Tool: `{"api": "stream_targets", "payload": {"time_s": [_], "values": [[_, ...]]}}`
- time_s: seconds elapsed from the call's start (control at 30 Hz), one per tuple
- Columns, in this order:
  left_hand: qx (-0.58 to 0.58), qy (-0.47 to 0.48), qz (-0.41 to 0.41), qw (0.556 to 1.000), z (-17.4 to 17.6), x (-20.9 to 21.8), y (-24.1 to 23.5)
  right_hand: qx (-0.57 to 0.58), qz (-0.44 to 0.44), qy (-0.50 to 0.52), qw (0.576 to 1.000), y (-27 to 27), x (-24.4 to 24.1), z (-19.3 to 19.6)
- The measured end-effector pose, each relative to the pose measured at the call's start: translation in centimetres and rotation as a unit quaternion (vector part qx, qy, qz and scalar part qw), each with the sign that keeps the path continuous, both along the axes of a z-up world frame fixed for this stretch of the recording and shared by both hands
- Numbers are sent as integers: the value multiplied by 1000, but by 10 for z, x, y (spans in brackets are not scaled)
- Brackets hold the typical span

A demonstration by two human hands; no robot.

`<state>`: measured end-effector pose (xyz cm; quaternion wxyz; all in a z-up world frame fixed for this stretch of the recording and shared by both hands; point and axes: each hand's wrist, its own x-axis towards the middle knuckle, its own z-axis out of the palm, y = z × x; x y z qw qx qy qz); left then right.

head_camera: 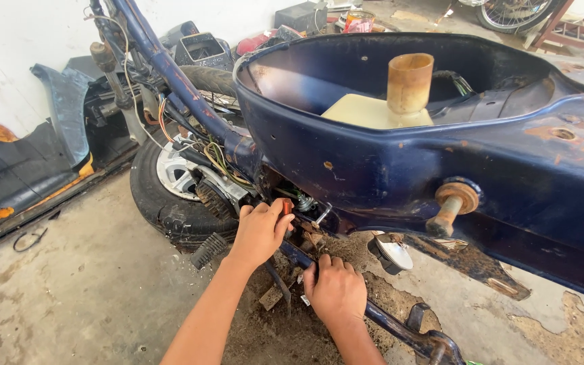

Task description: The person uses a wrench to loosen and remove a bolt from the motorcycle's frame near the engine area. They then use a screwdriver to work on the internal components of the motorcycle's frame.

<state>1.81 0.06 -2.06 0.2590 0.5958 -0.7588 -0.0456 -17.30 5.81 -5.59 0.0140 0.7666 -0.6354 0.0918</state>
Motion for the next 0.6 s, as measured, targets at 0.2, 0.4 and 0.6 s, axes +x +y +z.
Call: {"api": "stream_targets", "payload": {"time_s": [0.2, 0.4, 0.6], "values": [[-18, 50, -7, 999, 3, 0, -6, -15, -5, -1, 1000, 0, 4, -3], [23, 3, -21, 1000, 14, 6, -7, 15, -3, 4, 1000, 3, 5, 6], [5, -36, -18, 999, -3, 9, -3, -16, 6, -2, 1000, 3, 1, -1]]}}
